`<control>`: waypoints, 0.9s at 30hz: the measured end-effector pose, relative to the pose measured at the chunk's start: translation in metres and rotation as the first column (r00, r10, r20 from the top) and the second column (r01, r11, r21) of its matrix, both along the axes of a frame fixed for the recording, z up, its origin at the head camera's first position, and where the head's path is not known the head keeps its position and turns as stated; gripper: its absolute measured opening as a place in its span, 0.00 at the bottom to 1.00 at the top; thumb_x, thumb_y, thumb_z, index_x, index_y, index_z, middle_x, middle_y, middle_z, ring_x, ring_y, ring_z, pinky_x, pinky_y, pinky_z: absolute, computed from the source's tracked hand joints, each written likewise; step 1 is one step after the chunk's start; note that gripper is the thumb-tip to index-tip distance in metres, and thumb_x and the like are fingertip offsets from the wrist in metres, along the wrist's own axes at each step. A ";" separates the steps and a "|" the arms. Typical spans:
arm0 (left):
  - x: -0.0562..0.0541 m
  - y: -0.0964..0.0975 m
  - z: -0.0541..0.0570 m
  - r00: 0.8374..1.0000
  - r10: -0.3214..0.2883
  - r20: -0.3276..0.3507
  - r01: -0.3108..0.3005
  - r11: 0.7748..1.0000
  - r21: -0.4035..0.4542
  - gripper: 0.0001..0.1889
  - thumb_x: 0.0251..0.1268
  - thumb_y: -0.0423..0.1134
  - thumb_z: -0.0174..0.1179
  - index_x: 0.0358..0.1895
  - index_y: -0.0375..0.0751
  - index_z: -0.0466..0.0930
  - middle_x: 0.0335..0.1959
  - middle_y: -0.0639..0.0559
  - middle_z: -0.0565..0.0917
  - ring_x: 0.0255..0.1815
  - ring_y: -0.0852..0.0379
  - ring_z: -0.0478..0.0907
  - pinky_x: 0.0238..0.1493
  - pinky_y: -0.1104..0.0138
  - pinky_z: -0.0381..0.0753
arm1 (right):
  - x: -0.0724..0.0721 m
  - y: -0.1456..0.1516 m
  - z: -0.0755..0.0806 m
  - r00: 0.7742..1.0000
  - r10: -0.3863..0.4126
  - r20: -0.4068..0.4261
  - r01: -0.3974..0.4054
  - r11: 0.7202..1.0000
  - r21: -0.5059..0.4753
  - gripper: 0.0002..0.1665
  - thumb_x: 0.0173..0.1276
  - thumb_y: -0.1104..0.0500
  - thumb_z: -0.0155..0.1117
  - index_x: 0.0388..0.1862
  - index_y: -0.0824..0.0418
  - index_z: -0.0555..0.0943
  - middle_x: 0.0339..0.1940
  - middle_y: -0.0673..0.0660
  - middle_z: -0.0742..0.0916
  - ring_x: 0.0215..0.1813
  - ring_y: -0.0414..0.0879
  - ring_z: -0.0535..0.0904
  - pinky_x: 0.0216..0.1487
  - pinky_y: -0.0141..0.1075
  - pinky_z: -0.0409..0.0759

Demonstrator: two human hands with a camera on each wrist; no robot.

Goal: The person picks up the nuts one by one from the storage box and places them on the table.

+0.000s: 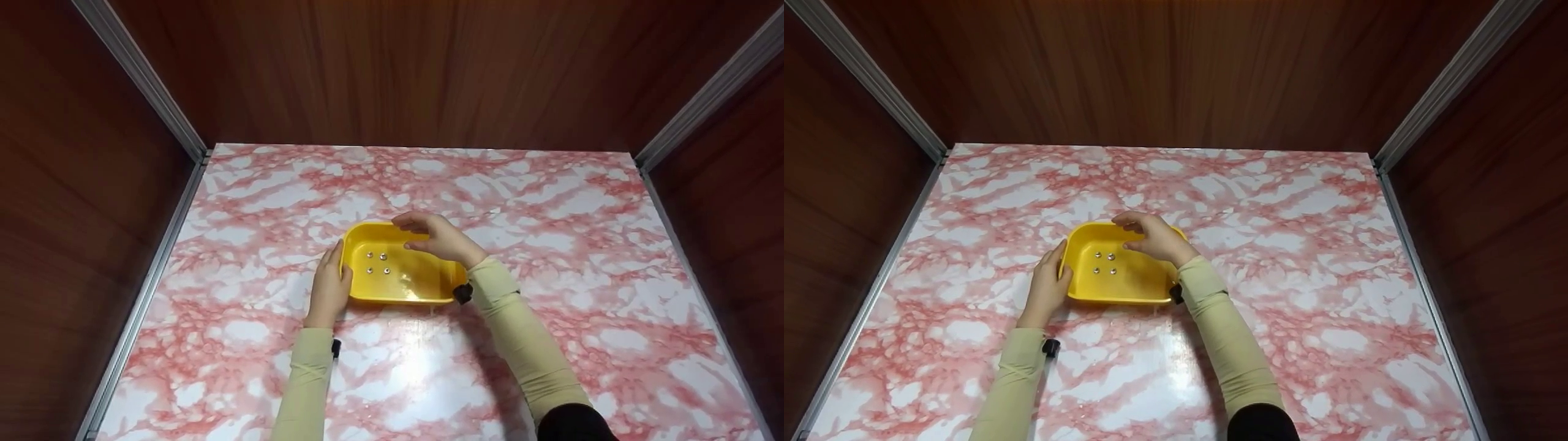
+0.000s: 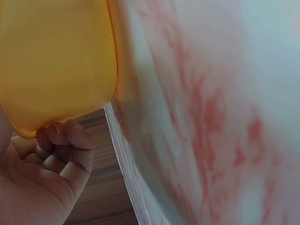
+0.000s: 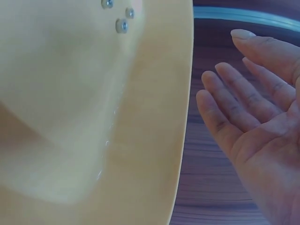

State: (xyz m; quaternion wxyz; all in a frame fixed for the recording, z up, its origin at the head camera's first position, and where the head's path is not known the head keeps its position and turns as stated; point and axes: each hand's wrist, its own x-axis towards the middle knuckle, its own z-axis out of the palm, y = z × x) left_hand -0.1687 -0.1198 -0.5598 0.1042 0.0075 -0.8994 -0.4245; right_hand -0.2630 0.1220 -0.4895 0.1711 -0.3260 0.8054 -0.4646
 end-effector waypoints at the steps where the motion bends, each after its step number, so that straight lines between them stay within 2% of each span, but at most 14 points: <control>1: 0.000 0.000 0.000 1.000 0.000 0.000 0.000 1.000 -0.001 0.28 0.67 0.29 0.51 0.70 0.33 0.61 0.64 0.37 0.70 0.65 0.44 0.66 0.66 0.56 0.63 | -0.001 0.000 0.000 1.000 0.004 -0.002 -0.004 1.000 -0.006 0.27 0.64 0.66 0.64 0.63 0.66 0.72 0.61 0.63 0.77 0.62 0.56 0.72 0.64 0.43 0.69; 6: 0.000 0.000 0.001 1.000 0.004 0.000 -0.004 1.000 -0.009 0.28 0.66 0.29 0.51 0.70 0.33 0.62 0.63 0.38 0.71 0.65 0.45 0.66 0.67 0.57 0.62 | -0.003 -0.002 -0.001 1.000 0.020 -0.009 -0.020 0.999 -0.027 0.27 0.64 0.67 0.64 0.63 0.68 0.72 0.60 0.65 0.77 0.62 0.58 0.72 0.64 0.43 0.68; 14: 0.001 0.003 0.001 0.999 0.040 0.028 -0.040 0.999 -0.013 0.29 0.66 0.31 0.52 0.71 0.37 0.62 0.64 0.38 0.70 0.64 0.44 0.67 0.65 0.55 0.64 | -0.007 -0.005 -0.004 1.000 0.004 0.016 -0.004 1.000 0.008 0.27 0.64 0.67 0.64 0.63 0.65 0.73 0.61 0.63 0.78 0.62 0.56 0.73 0.64 0.43 0.69; 21: 0.000 0.003 0.000 0.998 0.051 0.035 -0.050 0.999 -0.022 0.29 0.66 0.31 0.52 0.71 0.36 0.62 0.65 0.35 0.69 0.64 0.40 0.66 0.65 0.52 0.64 | -0.010 -0.007 -0.007 0.999 0.038 0.000 -0.038 0.999 -0.013 0.26 0.63 0.71 0.63 0.61 0.66 0.74 0.60 0.64 0.78 0.62 0.57 0.73 0.64 0.44 0.68; 27: 0.001 0.004 0.001 0.998 0.059 0.014 -0.059 0.998 -0.020 0.28 0.66 0.31 0.53 0.70 0.37 0.64 0.64 0.37 0.70 0.63 0.42 0.68 0.64 0.54 0.66 | -0.012 -0.009 -0.007 0.997 0.068 0.026 -0.067 0.997 -0.028 0.25 0.63 0.71 0.63 0.60 0.60 0.77 0.59 0.57 0.80 0.62 0.57 0.73 0.64 0.44 0.68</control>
